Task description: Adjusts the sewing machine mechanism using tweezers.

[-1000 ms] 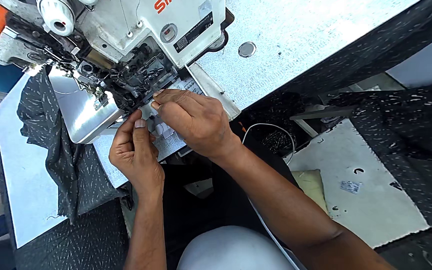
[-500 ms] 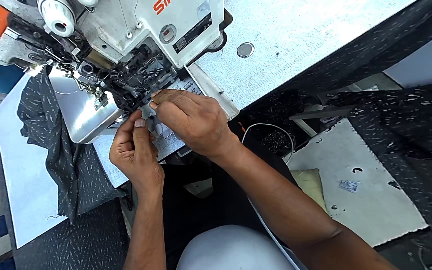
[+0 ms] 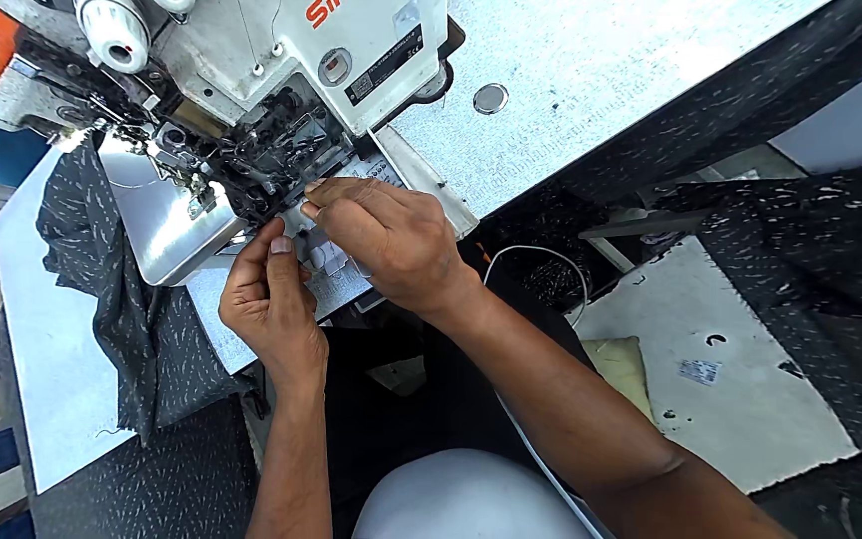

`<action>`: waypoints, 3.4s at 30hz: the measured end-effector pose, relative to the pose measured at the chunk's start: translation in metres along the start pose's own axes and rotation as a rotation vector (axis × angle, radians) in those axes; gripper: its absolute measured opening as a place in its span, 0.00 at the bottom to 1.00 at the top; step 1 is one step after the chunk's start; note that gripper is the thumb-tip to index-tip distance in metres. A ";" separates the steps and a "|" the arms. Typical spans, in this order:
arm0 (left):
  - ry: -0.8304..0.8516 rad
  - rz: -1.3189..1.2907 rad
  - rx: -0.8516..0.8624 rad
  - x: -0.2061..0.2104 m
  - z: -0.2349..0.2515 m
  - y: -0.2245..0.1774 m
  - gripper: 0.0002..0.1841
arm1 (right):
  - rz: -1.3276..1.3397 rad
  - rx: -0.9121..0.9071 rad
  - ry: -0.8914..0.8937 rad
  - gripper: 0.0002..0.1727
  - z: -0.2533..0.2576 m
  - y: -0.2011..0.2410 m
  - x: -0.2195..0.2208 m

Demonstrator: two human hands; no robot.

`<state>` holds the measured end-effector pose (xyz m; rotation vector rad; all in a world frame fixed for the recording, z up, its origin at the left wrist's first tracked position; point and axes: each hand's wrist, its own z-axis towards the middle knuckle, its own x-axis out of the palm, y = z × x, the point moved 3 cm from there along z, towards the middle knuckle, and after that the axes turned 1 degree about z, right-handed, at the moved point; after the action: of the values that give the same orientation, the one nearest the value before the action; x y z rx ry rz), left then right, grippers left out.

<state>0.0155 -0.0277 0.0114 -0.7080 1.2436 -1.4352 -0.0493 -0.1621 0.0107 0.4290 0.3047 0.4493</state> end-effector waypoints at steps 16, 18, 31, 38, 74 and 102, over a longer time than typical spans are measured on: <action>0.003 0.003 0.003 0.000 0.000 0.001 0.12 | -0.031 0.012 -0.003 0.05 0.000 0.000 0.001; 0.003 0.006 0.004 0.000 0.000 0.002 0.12 | -0.033 0.010 0.002 0.05 0.000 0.000 0.001; 0.002 0.015 0.013 0.000 -0.001 0.001 0.12 | -0.044 0.014 0.045 0.06 0.002 0.001 0.001; 0.067 -0.004 -0.114 0.000 -0.006 -0.011 0.14 | 0.105 0.048 -0.041 0.03 0.001 0.003 -0.011; 0.361 -0.406 -0.542 0.014 0.022 -0.024 0.26 | 0.076 0.025 0.012 0.03 0.001 -0.001 -0.009; 0.309 -0.434 -0.571 0.017 0.023 -0.021 0.23 | 0.032 0.053 0.014 0.03 0.001 -0.006 -0.001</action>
<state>0.0251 -0.0537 0.0346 -1.2322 1.8602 -1.5847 -0.0480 -0.1675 0.0092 0.4833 0.3246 0.4764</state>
